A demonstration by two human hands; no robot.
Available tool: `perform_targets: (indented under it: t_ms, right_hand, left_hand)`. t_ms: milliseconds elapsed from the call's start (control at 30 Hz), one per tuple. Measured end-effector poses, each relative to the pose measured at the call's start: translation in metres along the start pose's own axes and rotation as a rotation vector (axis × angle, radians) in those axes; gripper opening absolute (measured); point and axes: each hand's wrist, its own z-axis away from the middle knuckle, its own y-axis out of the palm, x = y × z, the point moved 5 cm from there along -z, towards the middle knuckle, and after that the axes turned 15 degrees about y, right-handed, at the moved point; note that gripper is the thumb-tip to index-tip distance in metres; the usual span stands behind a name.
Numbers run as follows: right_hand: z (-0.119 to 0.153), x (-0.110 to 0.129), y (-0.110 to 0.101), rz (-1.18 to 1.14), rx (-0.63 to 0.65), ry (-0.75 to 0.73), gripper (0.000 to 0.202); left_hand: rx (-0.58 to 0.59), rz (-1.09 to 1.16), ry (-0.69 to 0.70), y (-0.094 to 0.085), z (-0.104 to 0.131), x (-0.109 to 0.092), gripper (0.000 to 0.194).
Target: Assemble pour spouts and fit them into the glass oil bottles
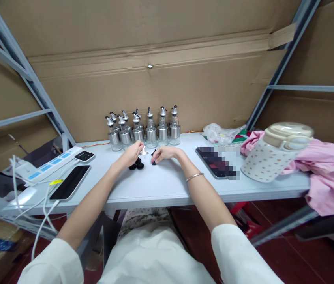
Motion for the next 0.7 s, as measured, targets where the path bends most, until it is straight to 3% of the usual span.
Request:
perform_targets:
  t_ms: [167, 333, 467, 700]
  right_hand:
    - [-0.001, 0.0, 0.0, -0.005, -0.009, 0.008, 0.043]
    - [0.001, 0.001, -0.005, -0.063, -0.102, 0.059, 0.034]
    - [0.006, 0.006, -0.007, -0.231, -0.15, 0.07, 0.029]
    - [0.017, 0.027, -0.01, -0.572, -0.238, -0.079, 0.03]
  left_hand:
    - [0.011, 0.006, -0.011, 0.0, 0.0, 0.002, 0.023]
    - [-0.007, 0.031, 0.008, 0.001, 0.0, 0.003, 0.022]
    - [-0.003, 0.022, 0.006, 0.003, 0.0, 0.004, 0.022]
    - [0.022, 0.021, 0.032, 0.007, 0.001, 0.004, 0.026]
